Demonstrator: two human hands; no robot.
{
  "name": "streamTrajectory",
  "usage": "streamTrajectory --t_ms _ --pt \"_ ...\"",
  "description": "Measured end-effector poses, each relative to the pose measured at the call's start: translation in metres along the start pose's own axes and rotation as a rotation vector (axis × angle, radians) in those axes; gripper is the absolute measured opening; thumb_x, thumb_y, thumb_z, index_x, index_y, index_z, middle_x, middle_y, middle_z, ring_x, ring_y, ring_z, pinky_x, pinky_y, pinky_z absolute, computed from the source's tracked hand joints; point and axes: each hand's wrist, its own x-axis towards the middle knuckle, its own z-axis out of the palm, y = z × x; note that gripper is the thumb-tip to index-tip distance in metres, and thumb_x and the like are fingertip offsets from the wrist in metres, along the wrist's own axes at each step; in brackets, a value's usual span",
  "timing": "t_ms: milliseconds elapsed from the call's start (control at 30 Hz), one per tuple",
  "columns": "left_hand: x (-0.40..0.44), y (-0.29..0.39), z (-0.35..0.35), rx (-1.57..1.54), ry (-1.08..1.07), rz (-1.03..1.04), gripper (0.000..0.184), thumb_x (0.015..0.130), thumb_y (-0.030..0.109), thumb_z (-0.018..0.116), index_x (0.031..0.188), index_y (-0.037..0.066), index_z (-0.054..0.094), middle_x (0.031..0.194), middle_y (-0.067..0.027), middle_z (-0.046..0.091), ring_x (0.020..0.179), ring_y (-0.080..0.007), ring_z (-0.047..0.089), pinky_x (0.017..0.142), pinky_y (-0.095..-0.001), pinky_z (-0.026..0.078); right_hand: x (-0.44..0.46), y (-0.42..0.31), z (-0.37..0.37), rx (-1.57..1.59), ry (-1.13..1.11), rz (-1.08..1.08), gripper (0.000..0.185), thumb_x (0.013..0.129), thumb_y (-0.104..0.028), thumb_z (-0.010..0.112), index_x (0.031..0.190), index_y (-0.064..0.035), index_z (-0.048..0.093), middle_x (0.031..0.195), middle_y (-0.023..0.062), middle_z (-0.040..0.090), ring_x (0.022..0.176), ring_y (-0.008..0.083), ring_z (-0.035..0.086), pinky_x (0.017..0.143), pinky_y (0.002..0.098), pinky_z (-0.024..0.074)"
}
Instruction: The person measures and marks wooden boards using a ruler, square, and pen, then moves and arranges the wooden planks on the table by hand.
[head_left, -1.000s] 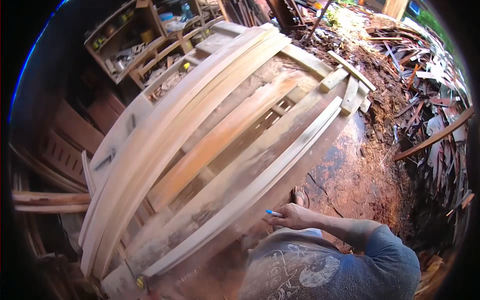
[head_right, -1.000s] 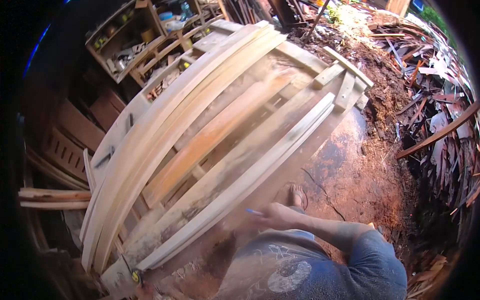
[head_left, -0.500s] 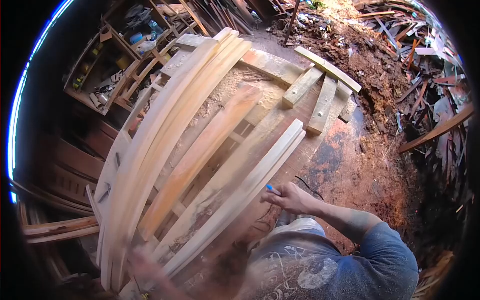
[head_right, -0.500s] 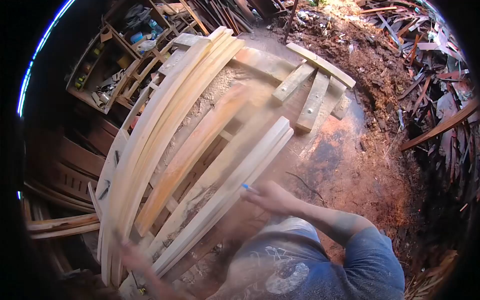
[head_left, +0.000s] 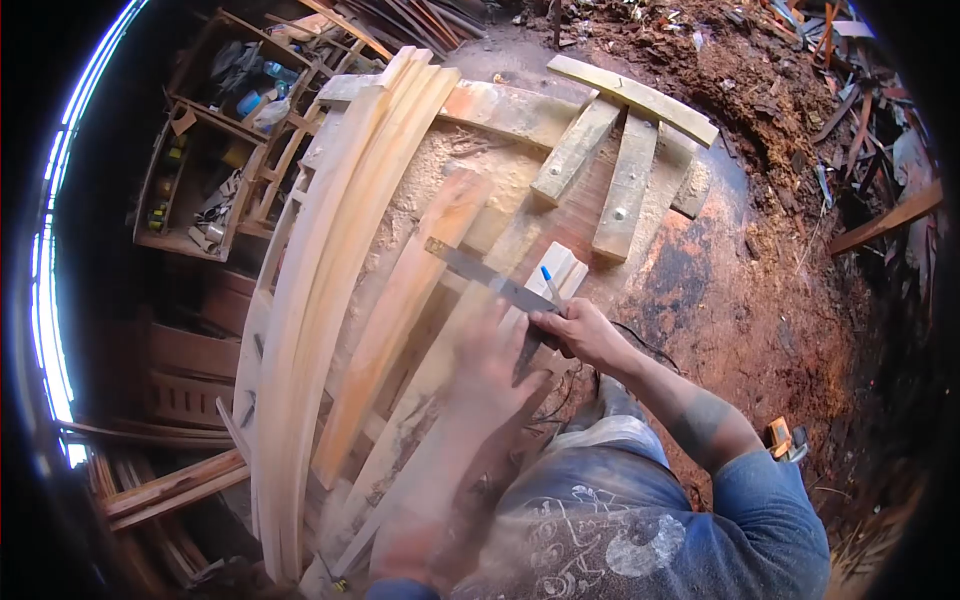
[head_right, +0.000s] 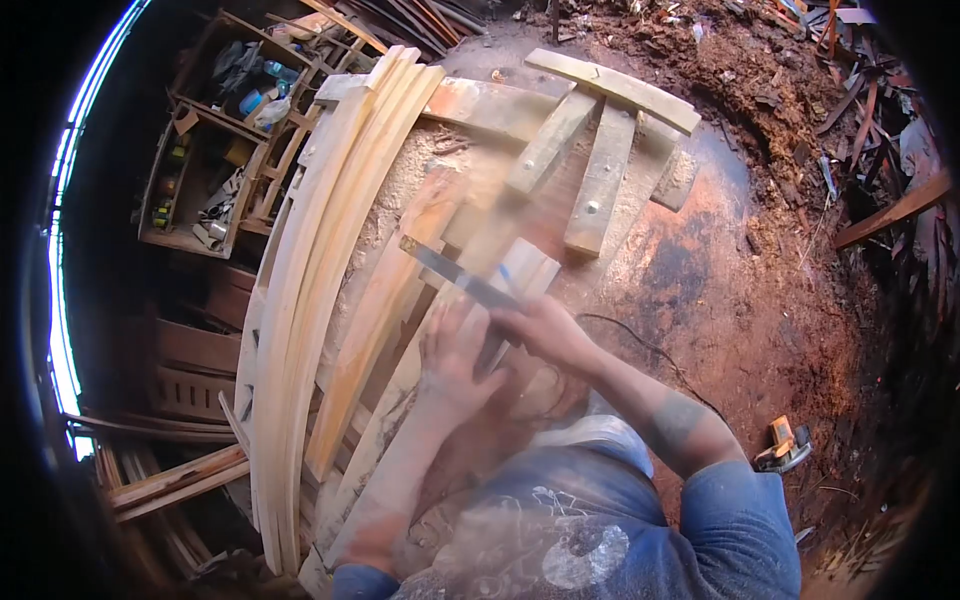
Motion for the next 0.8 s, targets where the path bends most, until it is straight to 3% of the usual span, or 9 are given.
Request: streamTrajectory --t_ms 133,367,467,567,667,733,800 --pt "0.017 -0.016 0.003 -0.241 -0.084 -0.042 0.067 0.081 0.027 0.077 0.14 0.005 0.054 0.154 -0.0187 0.043 0.139 -0.0398 0.042 0.11 -0.0504 0.04 0.008 -0.017 -0.005 -0.049 -0.032 0.032 0.043 0.1 -0.04 0.063 0.072 -0.0082 0.061 0.063 -0.005 0.051 0.053 0.0042 0.042 0.047 0.0249 0.0306" --pt "0.023 -0.017 0.01 -0.24 -0.127 -0.064 0.064 0.083 0.024 0.074 0.141 0.006 0.054 0.155 -0.0135 0.044 0.123 -0.0336 0.059 0.097 -0.0422 0.053 0.016 -0.012 -0.013 -0.086 -0.076 0.005 0.045 0.102 -0.041 0.059 0.074 -0.0056 0.061 0.064 -0.0051 0.049 0.057 0.005 0.044 0.051 0.026 0.0336" --pt "0.023 -0.017 0.011 -0.24 -0.135 -0.078 0.063 0.085 0.025 0.073 0.142 0.008 0.054 0.156 -0.0124 0.043 0.12 -0.0321 0.062 0.093 -0.0412 0.056 0.018 -0.014 -0.02 -0.185 -0.126 0.057 0.041 0.101 -0.038 0.056 0.088 -0.0009 0.068 0.073 0.0053 0.063 0.067 0.0152 0.059 0.064 0.0318 0.048" --pt "0.022 -0.018 0.014 -0.227 -0.124 -0.069 0.062 0.087 0.027 0.072 0.144 0.01 0.054 0.155 -0.0119 0.044 0.119 -0.0317 0.062 0.091 -0.0411 0.056 0.021 -0.013 -0.023 -0.182 -0.147 0.082 0.043 0.101 -0.038 0.056 0.084 -0.0007 0.068 0.071 0.0048 0.063 0.068 0.0141 0.059 0.064 0.0317 0.0472" --pt "0.023 -0.019 0.015 -0.217 -0.139 -0.073 0.063 0.085 0.024 0.073 0.144 0.01 0.053 0.155 -0.0138 0.044 0.122 -0.0342 0.061 0.092 -0.0421 0.056 0.019 -0.014 -0.022 -0.094 -0.137 0.048 0.042 0.104 -0.035 0.056 0.078 -0.0038 0.063 0.067 -0.0035 0.054 0.061 0.0056 0.046 0.053 0.0267 0.0353" --pt "0.026 -0.017 0.012 -0.245 -0.152 -0.085 0.066 0.081 0.017 0.075 0.142 0.007 0.053 0.154 -0.0184 0.043 0.125 -0.04 0.058 0.094 -0.0446 0.057 0.02 -0.011 -0.023 -0.094 -0.141 0.03 0.04 0.105 -0.035 0.055 0.081 -0.0033 0.064 0.068 -0.0035 0.054 0.061 0.0051 0.047 0.053 0.0257 0.0361" --pt "0.027 -0.016 0.012 -0.225 -0.145 -0.08 0.066 0.081 0.017 0.075 0.142 0.008 0.053 0.154 -0.0182 0.044 0.125 -0.0387 0.059 0.094 -0.044 0.057 0.021 -0.008 -0.022 -0.082 -0.148 0.016 0.039 0.105 -0.034 0.055 0.083 -0.0029 0.064 0.068 -0.0036 0.055 0.061 0.0049 0.047 0.054 0.0248 0.0368"
